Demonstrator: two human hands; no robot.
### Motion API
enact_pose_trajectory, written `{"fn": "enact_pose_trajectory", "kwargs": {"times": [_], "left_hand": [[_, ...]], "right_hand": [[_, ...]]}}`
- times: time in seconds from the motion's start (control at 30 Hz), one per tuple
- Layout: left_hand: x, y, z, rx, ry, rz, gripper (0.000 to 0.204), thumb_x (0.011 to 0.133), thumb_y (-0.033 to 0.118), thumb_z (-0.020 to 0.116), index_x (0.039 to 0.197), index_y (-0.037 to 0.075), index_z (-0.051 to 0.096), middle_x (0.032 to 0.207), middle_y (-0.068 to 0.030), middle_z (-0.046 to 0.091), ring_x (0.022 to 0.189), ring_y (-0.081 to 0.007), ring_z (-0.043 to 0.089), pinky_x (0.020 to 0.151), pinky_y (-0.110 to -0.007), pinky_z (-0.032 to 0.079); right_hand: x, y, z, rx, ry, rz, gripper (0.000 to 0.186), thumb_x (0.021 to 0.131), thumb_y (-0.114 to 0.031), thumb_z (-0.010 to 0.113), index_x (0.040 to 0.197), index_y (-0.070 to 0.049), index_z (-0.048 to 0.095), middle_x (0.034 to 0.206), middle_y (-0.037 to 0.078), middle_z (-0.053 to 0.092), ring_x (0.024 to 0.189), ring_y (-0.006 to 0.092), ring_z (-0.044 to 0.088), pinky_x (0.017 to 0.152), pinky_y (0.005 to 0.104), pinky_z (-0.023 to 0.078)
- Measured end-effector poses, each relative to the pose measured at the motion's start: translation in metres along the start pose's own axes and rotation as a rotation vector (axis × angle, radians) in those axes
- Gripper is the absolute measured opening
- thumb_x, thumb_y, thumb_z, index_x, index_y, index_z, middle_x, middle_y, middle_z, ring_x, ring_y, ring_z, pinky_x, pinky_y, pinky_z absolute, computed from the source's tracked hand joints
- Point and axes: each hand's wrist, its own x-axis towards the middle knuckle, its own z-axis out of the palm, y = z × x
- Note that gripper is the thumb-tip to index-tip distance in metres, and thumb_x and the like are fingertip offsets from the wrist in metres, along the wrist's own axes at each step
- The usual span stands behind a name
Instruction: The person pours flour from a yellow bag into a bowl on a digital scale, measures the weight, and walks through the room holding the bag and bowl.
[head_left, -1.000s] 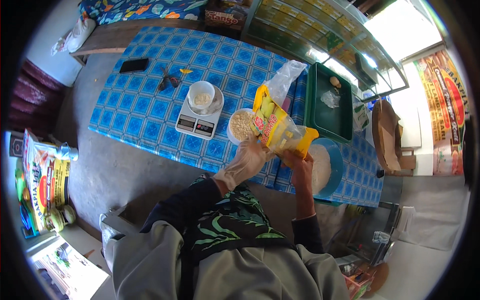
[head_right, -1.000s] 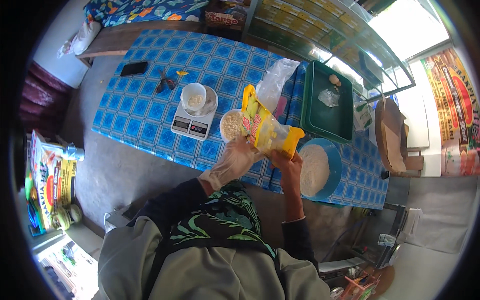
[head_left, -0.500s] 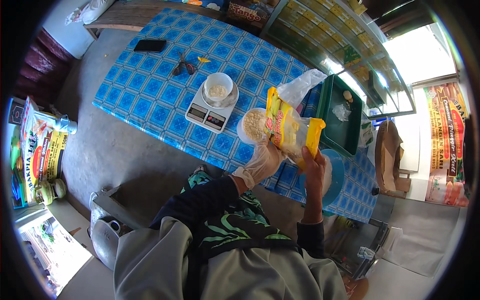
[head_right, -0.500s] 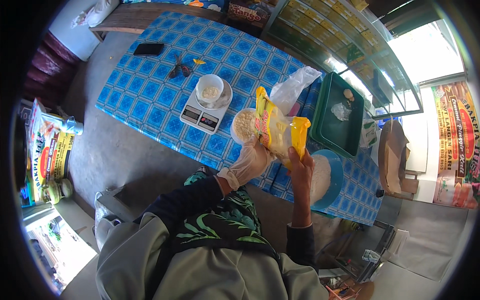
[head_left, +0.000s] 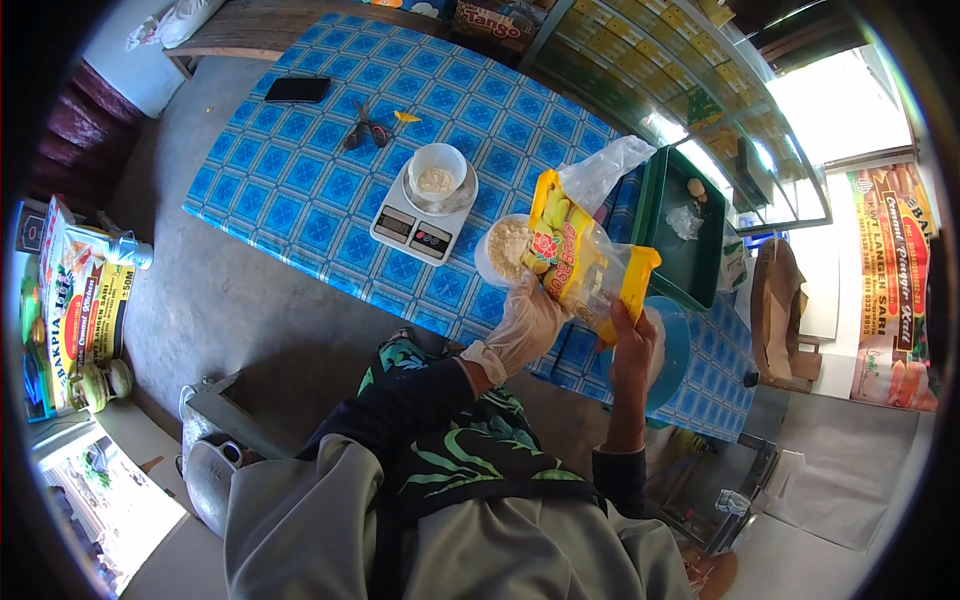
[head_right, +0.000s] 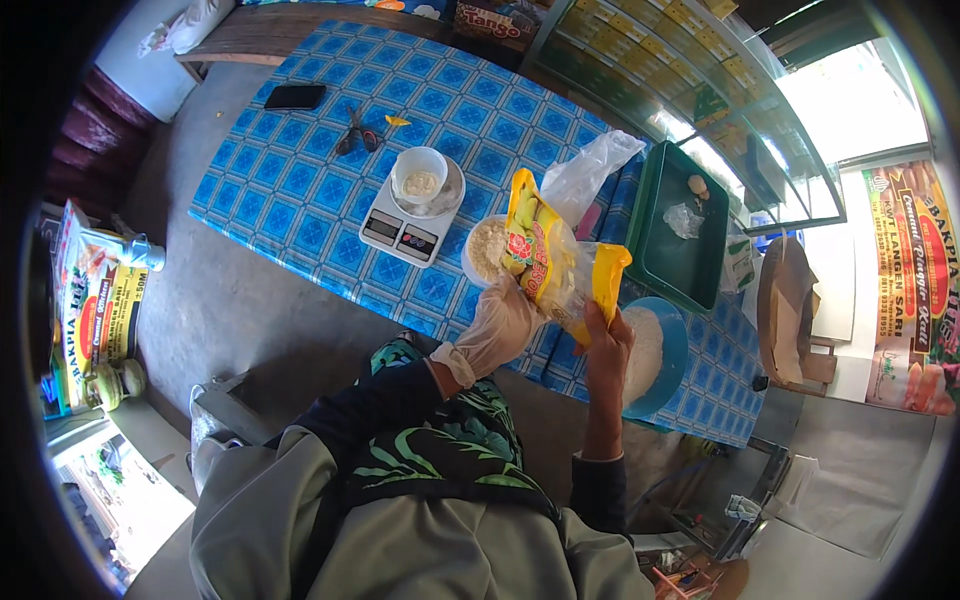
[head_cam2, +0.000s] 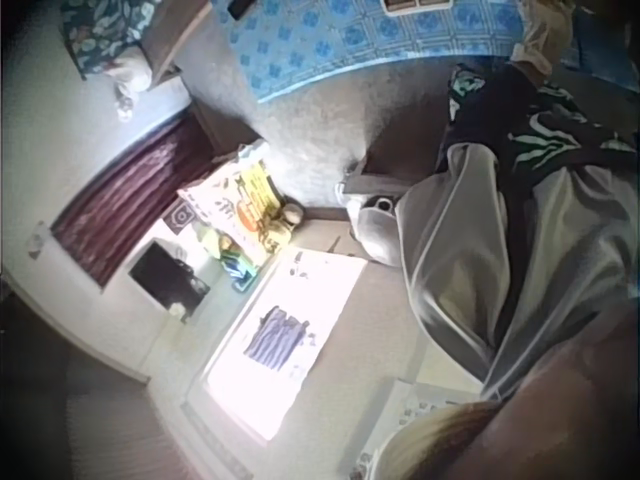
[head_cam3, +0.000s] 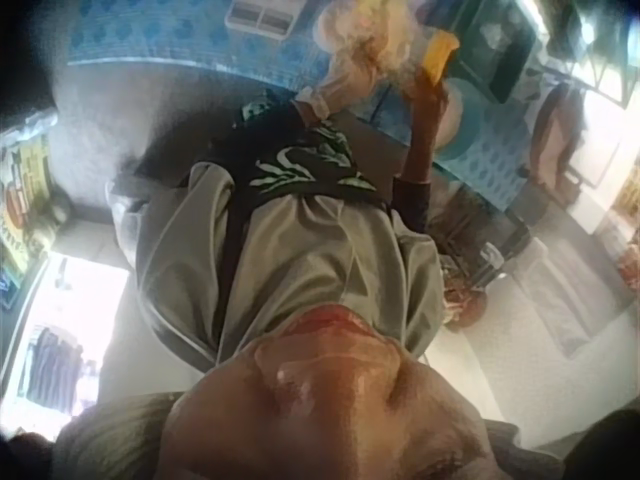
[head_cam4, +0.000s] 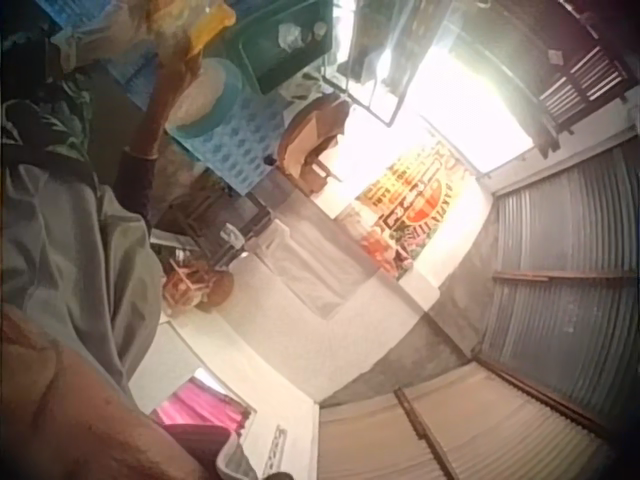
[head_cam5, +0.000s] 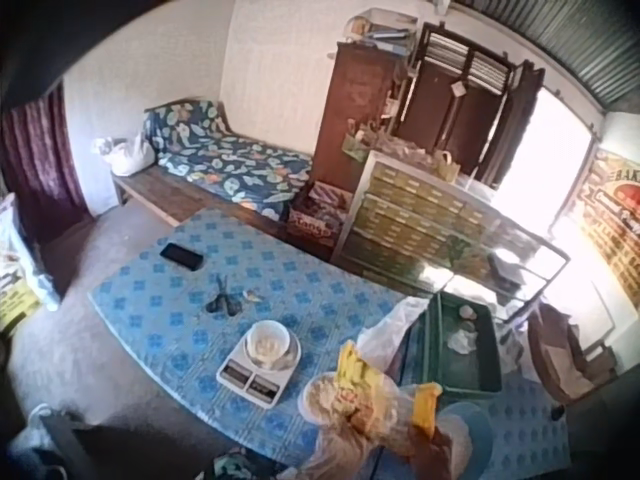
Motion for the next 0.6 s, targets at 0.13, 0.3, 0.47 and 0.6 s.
{"fn": "enact_pose_trajectory", "kwargs": {"times": [0.13, 0.3, 0.47, 0.6], "left_hand": [[-0.006, -0.003, 0.005, 0.006, -0.020, -0.023, 0.049, 0.103, 0.035, 0.029, 0.145, 0.009, 0.027, 0.147, -0.0149, 0.033, 0.135, -0.0328, 0.034, 0.111, -0.055, 0.027], [-0.002, -0.001, 0.001, -0.021, -0.096, -0.014, 0.049, 0.103, 0.034, 0.029, 0.144, 0.008, 0.027, 0.148, -0.0145, 0.032, 0.135, -0.0320, 0.034, 0.111, -0.055, 0.027], [-0.004, 0.002, -0.004, 0.048, 0.009, 0.036, 0.049, 0.103, 0.035, 0.028, 0.144, 0.010, 0.027, 0.147, -0.0145, 0.034, 0.133, -0.0321, 0.037, 0.109, -0.053, 0.031], [-0.005, 0.001, -0.011, 0.074, 0.090, 0.048, 0.047, 0.102, 0.034, 0.031, 0.142, 0.009, 0.030, 0.144, -0.0149, 0.037, 0.130, -0.0320, 0.041, 0.107, -0.054, 0.034]], "right_hand": [[-0.001, -0.004, -0.007, -0.009, -0.031, 0.054, 0.027, 0.093, -0.023, 0.059, 0.106, 0.000, 0.064, 0.078, 0.003, 0.061, 0.057, 0.0104, 0.056, 0.044, 0.0242, 0.041], [-0.003, -0.013, -0.006, -0.061, -0.021, 0.021, 0.029, 0.093, -0.024, 0.060, 0.107, 0.000, 0.064, 0.077, 0.003, 0.061, 0.057, 0.0102, 0.055, 0.045, 0.0237, 0.041], [0.000, -0.005, -0.008, -0.018, -0.049, 0.022, 0.029, 0.093, -0.024, 0.060, 0.107, 0.001, 0.064, 0.077, 0.004, 0.061, 0.057, 0.0101, 0.054, 0.045, 0.0238, 0.041], [0.001, -0.006, -0.008, -0.002, -0.063, 0.030, 0.028, 0.093, -0.023, 0.059, 0.107, 0.001, 0.065, 0.076, 0.003, 0.061, 0.057, 0.0101, 0.055, 0.045, 0.0234, 0.041]]}}
